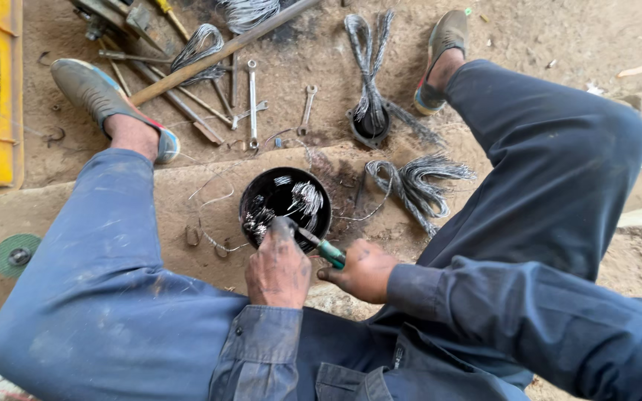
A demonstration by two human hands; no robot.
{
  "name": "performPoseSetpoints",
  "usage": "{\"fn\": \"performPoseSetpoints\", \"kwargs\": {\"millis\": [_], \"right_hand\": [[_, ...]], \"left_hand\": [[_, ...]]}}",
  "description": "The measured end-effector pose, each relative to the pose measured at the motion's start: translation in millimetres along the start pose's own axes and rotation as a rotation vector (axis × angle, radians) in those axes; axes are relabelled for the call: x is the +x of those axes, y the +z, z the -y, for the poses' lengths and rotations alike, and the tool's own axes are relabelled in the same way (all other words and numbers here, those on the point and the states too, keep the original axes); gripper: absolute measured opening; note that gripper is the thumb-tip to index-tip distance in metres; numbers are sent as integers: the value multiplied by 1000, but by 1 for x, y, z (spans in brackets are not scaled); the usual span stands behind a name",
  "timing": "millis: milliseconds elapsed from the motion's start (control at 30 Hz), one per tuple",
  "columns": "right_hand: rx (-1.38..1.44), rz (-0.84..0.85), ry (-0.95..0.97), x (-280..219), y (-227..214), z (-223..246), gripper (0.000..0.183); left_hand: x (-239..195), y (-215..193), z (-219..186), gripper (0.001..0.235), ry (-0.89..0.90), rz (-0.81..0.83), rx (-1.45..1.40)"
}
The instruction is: The person sits on the ground and uses pliers to cut lengths of wire from a bundle held in a small container. They repeatedly pull wire from the container, cut it, and place the cut pieces on the ground beside them.
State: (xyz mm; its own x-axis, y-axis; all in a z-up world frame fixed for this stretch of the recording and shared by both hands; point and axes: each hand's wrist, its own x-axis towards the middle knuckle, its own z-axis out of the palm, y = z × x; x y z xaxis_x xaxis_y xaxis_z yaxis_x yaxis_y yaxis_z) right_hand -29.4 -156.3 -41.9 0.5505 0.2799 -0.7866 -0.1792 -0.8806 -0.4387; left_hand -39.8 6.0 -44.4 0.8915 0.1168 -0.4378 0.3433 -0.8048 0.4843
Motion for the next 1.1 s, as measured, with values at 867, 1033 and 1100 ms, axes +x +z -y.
{"fn": "performPoseSetpoints", "kwargs": {"millis": [867, 1033, 1100], "right_hand": [[536, 514, 431, 9, -72, 31, 36], [376, 382, 413, 13, -60, 35, 32], [245, 319, 371, 3, -52, 33, 35]], "left_hand": [[1, -9, 1, 70, 39, 39, -31], [4, -9, -1, 65, 13, 105, 6], [4, -9, 0, 60, -4, 106, 6]]}}
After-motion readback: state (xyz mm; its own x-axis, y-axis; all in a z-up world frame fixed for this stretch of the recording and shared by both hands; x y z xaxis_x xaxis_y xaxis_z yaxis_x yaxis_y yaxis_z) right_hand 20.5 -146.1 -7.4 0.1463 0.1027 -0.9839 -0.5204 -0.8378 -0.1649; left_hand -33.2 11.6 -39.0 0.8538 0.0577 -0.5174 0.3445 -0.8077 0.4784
